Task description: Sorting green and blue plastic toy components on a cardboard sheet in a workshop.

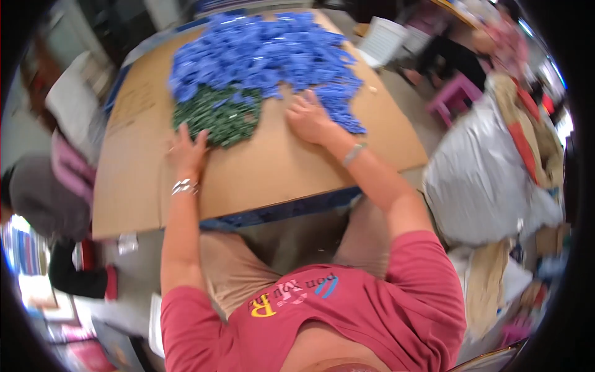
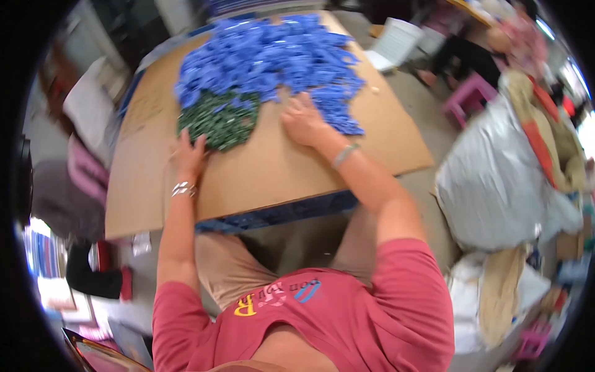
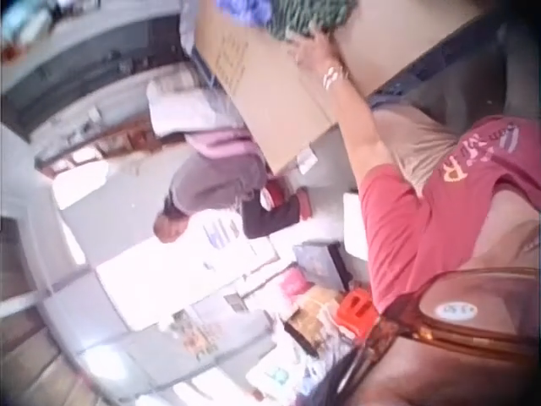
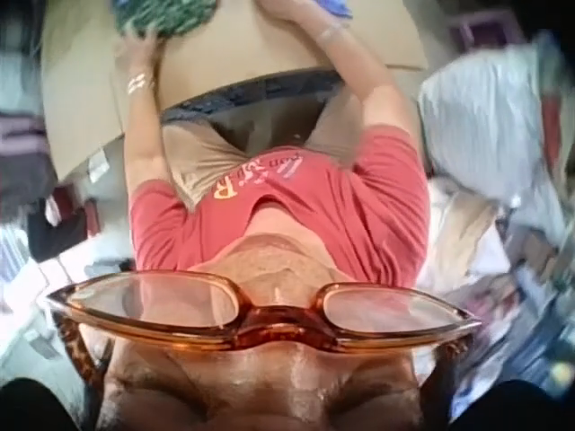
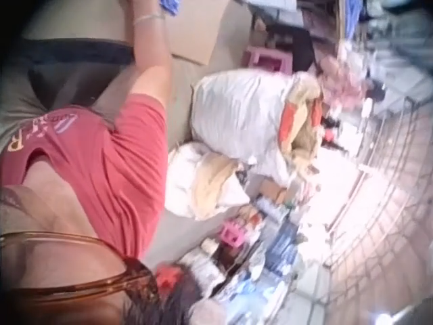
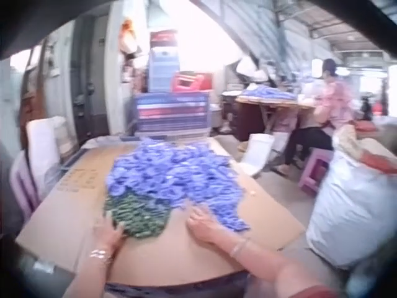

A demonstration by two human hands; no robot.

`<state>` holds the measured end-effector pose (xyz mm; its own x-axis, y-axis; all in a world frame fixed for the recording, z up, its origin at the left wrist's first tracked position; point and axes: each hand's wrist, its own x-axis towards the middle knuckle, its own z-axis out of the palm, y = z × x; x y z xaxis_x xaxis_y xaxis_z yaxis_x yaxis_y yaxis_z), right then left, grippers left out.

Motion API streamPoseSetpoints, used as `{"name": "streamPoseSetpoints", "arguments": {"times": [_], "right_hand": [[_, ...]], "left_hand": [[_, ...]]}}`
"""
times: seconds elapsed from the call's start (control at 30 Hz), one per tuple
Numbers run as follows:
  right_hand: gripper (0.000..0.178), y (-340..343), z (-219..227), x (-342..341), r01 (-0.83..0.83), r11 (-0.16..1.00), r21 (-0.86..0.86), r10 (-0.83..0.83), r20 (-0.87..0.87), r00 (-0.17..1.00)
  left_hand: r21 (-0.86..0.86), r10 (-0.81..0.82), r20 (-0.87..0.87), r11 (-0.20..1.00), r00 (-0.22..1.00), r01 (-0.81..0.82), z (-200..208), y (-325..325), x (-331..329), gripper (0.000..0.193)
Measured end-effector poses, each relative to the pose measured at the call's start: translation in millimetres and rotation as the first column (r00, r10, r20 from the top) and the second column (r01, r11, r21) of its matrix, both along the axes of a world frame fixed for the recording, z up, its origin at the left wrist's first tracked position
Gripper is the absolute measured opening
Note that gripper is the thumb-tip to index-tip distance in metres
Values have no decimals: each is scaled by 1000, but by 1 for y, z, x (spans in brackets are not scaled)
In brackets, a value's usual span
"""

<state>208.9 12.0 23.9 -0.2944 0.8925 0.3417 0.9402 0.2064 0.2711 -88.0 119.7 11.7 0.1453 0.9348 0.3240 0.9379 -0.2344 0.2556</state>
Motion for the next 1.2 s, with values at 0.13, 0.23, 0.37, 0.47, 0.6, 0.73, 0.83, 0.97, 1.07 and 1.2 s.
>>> {"name": "streamPoseSetpoints", "arguments": {"times": [0.13,0.23,0.37,0.47,0.6,0.73,0.83,0.97,1.07,1.2], "right_hand": [[24,19,-9,0,119,993,28,-120,37,992],[29,15,4,-8,223,975,24,-224,67,972],[36,18,11,-45,84,993,-81,-111,-434,894],[54,27,2,-75,112,974,-199,-224,-745,628],[61,37,-7,-113,115,962,-248,-270,-799,537],[61,37,-11,-122,-42,971,-234,-164,-787,595],[58,39,-8,-125,51,980,-193,-197,-893,404],[51,37,-9,-148,125,979,-159,-202,-804,560],[34,47,-13,-164,192,981,21,-71,-884,462],[25,76,-29,-167,289,943,163,61,-941,332]], "left_hand": [[97,-32,-28,995,999,35,-8,2,-18,73],[102,-69,48,993,996,64,-17,17,-21,72],[133,-182,0,974,983,181,-20,21,-17,69],[125,-254,48,961,966,246,-23,24,-10,68],[168,-295,79,946,952,279,-15,10,-9,74],[151,-456,-129,869,881,472,2,-12,-5,83],[212,-509,-99,828,855,518,-3,-10,-1,85],[99,-309,-69,944,948,315,5,-21,23,74],[214,-431,30,884,902,415,-2,-12,28,63],[290,-436,184,881,881,375,-11,-2,27,33]]}}
